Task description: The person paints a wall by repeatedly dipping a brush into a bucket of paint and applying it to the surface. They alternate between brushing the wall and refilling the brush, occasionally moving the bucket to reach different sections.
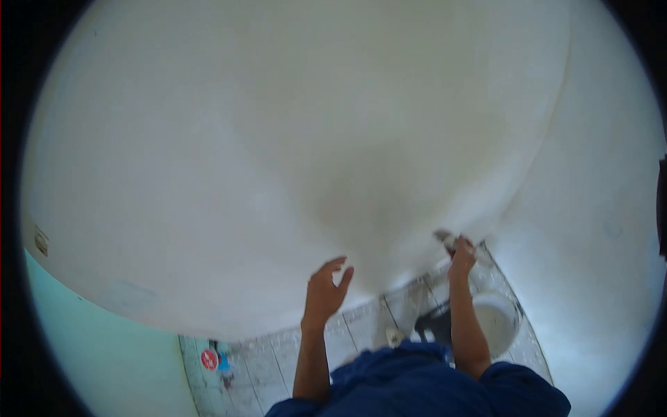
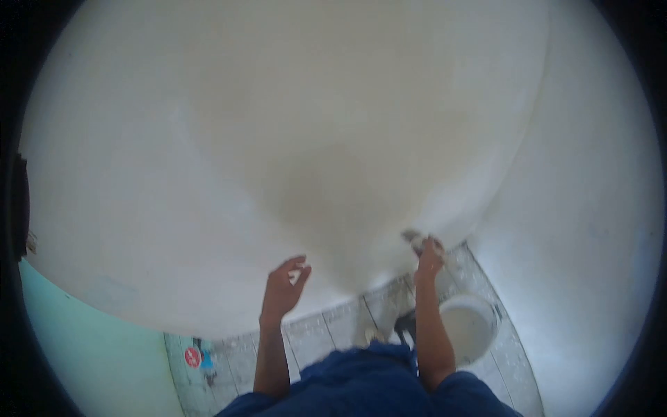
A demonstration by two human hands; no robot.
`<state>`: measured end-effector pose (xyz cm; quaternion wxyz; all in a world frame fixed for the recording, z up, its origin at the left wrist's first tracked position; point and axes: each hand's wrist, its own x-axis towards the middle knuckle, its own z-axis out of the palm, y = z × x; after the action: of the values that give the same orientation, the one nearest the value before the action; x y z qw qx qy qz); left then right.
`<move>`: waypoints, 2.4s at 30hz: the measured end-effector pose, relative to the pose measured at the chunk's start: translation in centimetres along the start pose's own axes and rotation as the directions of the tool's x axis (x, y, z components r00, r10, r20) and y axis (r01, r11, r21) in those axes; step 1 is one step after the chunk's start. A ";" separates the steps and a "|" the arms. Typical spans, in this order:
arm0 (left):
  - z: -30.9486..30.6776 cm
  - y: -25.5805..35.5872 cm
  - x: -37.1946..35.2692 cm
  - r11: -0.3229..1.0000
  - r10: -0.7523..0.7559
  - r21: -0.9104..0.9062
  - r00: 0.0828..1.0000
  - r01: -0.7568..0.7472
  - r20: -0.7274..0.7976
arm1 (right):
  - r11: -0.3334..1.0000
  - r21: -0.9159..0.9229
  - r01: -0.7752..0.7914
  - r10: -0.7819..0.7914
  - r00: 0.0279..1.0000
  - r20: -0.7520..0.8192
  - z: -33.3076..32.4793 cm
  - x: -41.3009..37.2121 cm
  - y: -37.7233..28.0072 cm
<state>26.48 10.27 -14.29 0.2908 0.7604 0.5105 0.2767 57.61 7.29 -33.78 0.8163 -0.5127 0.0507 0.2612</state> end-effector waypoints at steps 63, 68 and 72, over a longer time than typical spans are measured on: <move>9.8 13.8 -76.6 0.879 -0.449 -0.382 0.765 0.285 -0.462 | 0.926 0.061 -0.373 0.312 0.846 0.432 -52.2 -23.5 -25.3; 8.9 13.4 -86.4 0.824 -0.564 -0.361 0.691 0.436 -0.453 | 0.901 0.021 -0.433 0.360 0.774 0.520 -55.3 -29.3 -22.9; 10.2 12.0 -89.0 0.776 -0.623 -0.397 0.696 0.491 -0.358 | 0.878 -0.018 -0.477 0.415 0.743 0.526 -58.2 -33.0 -25.2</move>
<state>12.20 -78.48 -23.51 0.3297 0.4297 0.7300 0.4170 52.12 -63.83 -29.15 0.7417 -0.3478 -0.0326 0.5726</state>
